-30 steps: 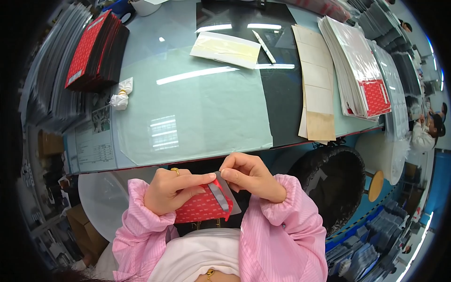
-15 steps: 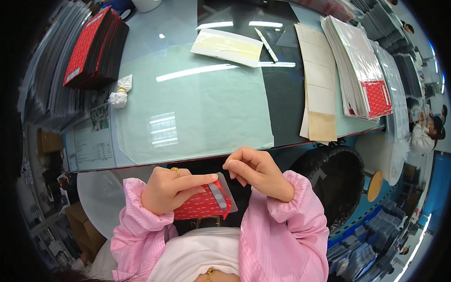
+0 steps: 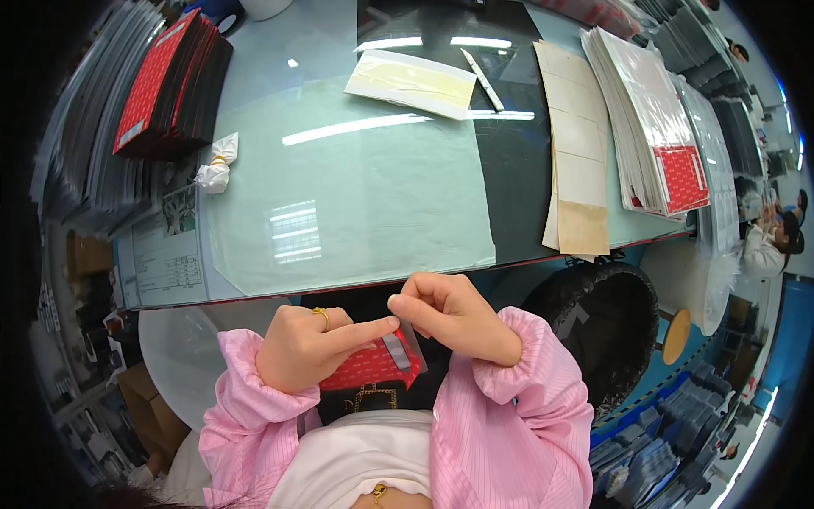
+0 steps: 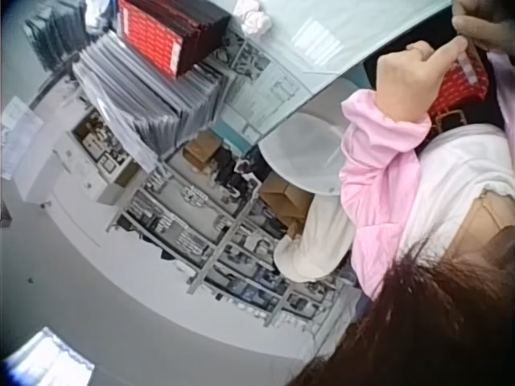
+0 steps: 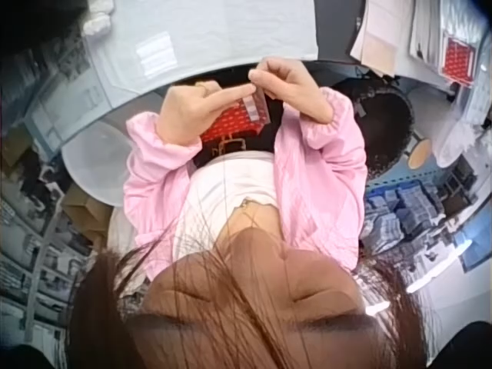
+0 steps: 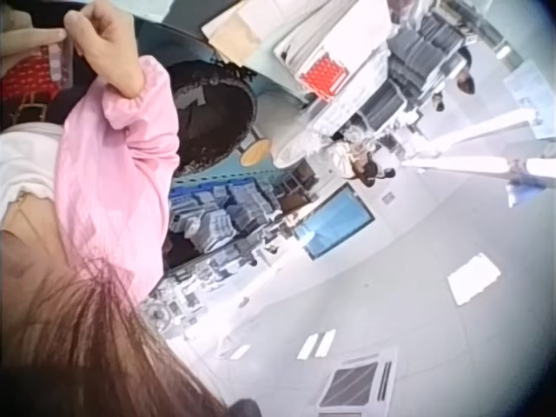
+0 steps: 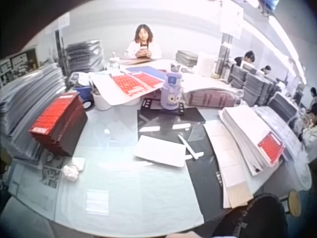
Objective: Applying red adhesive tape or protective backing to electronic components at a factory workbench.
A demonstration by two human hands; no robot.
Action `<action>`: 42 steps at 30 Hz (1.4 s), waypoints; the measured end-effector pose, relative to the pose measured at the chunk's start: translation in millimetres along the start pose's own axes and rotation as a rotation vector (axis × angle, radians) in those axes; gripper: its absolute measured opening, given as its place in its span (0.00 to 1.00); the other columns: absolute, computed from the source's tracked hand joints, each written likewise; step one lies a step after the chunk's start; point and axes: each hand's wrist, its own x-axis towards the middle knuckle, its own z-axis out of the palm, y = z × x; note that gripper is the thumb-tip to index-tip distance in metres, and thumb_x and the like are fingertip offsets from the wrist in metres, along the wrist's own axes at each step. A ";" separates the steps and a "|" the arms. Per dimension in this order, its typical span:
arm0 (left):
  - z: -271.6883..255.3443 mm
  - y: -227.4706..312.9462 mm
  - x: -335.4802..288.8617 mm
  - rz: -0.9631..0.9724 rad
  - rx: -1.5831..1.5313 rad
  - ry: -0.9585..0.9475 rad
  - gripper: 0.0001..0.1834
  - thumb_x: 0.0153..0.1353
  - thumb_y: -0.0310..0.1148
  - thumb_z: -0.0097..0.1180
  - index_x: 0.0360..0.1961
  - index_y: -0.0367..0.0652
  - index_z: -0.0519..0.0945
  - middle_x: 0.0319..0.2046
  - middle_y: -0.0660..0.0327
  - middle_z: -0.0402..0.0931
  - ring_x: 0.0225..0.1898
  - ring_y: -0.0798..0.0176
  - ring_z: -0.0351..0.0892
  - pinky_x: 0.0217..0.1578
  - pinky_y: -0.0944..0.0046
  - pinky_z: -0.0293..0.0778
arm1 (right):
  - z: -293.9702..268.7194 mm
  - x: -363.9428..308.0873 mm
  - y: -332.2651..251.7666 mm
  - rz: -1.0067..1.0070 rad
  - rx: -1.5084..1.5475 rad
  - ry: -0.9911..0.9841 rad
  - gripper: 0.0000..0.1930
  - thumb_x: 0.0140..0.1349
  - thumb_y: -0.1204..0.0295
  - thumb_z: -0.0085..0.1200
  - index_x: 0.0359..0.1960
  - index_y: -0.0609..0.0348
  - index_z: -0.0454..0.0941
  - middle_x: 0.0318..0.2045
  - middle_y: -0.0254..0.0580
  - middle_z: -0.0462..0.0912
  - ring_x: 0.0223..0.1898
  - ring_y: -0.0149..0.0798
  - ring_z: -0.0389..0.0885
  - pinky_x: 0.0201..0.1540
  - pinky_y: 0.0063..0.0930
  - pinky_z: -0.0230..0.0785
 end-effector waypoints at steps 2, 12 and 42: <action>-0.8 2.2 0.1 -0.001 0.011 -0.002 0.28 0.50 0.27 0.64 0.55 0.60 0.86 0.16 0.65 0.60 0.13 0.65 0.66 0.14 0.64 0.63 | 0.1 0.0 1.9 -0.041 -0.153 0.022 0.11 0.75 0.69 0.55 0.34 0.63 0.78 0.23 0.28 0.77 0.24 0.18 0.69 0.25 0.17 0.59; -12.1 6.3 1.7 0.009 0.098 -0.063 0.31 0.49 0.29 0.65 0.58 0.62 0.85 0.18 0.64 0.62 0.13 0.64 0.67 0.15 0.63 0.64 | -11.7 -3.3 -26.2 0.128 -0.085 -0.029 0.08 0.73 0.73 0.55 0.37 0.64 0.82 0.25 0.37 0.85 0.22 0.21 0.73 0.25 0.17 0.64; -23.3 14.4 5.2 0.081 0.267 -0.066 0.24 0.53 0.32 0.63 0.54 0.59 0.86 0.18 0.65 0.65 0.13 0.68 0.70 0.14 0.66 0.65 | -10.0 10.5 -55.8 0.242 -0.362 -0.161 0.07 0.68 0.75 0.58 0.36 0.68 0.83 0.28 0.38 0.87 0.29 0.24 0.82 0.30 0.18 0.73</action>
